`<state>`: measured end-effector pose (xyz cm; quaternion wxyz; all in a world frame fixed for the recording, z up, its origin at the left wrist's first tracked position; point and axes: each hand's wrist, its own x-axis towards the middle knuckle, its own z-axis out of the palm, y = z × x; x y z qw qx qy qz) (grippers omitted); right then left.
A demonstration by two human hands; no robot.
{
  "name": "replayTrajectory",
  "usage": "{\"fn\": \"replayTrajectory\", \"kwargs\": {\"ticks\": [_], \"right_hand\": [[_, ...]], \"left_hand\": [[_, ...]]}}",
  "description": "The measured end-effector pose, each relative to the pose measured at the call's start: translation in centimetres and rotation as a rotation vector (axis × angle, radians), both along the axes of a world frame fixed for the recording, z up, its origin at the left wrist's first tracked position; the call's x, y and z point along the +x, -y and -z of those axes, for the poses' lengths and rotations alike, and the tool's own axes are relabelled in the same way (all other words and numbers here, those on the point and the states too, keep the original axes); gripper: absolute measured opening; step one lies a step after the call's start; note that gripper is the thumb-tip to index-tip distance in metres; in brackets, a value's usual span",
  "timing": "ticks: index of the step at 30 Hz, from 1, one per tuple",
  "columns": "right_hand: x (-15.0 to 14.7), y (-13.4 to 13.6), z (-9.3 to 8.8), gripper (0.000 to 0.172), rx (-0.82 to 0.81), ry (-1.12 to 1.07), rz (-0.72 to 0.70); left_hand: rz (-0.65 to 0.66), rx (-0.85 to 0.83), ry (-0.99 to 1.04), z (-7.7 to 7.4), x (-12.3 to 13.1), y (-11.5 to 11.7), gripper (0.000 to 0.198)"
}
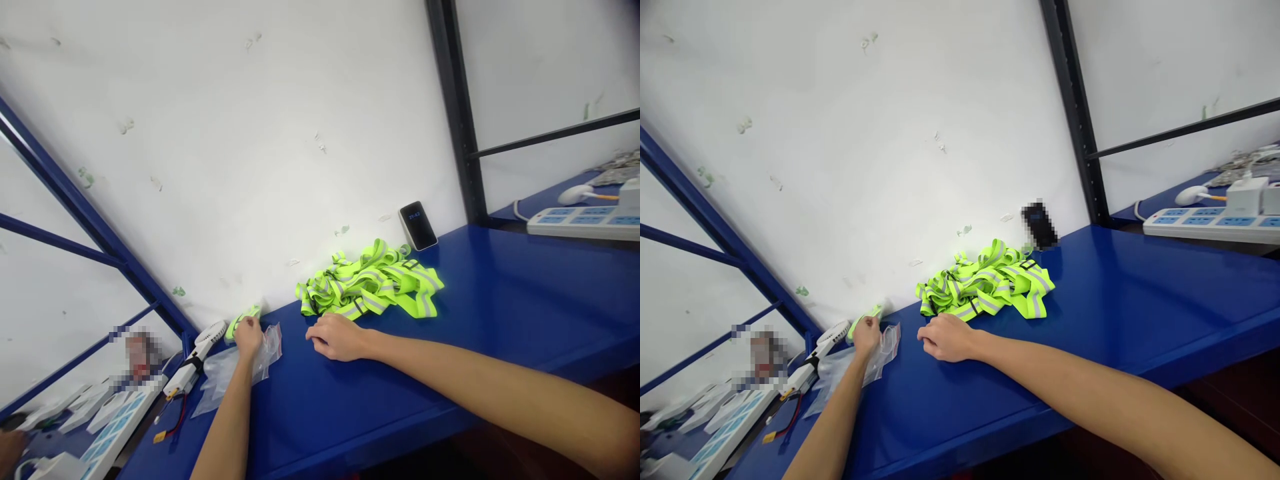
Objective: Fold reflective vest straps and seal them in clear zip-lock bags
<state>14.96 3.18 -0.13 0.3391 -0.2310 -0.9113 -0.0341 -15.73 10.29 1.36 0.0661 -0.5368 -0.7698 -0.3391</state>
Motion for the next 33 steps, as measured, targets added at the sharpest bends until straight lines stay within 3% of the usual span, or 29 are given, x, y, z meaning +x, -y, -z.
{"fn": "replayTrajectory", "kwargs": {"ticks": [7, 12, 18, 23, 27, 30, 33], "right_hand": [[0.1, -0.1, -0.1, 0.023, -0.015, -0.032, 0.027], [0.1, 0.1, -0.3, 0.026, -0.036, -0.076, 0.017], [0.5, 0.0, -0.4, 0.031, -0.09, -0.168, 0.027], [0.3, 0.1, 0.0, 0.032, -0.125, -0.174, 0.013], [0.2, 0.4, 0.2, 0.033, -0.115, -0.129, -0.016], [-0.4, 0.6, -0.1, 0.035, -0.099, -0.114, -0.016], [-2.3, 0.6, -0.9, 0.042, -0.046, -0.059, -0.024]], "left_hand": [[0.068, 0.207, 0.357, -4.0, -2.9, 0.7, 0.018], [0.095, 0.435, 0.466, -7.2, -2.8, 1.4, 0.018], [0.118, 0.588, 0.229, -10.8, -0.4, 2.9, 0.023], [0.019, 0.564, 0.112, -12.8, -1.0, 4.2, 0.022], [0.218, 0.392, -0.215, -12.0, -1.4, 5.3, 0.02], [0.404, 0.154, -0.387, -9.5, -0.5, 6.1, 0.02], [0.499, -0.016, -0.368, -6.9, 0.5, 6.6, 0.02]]}}
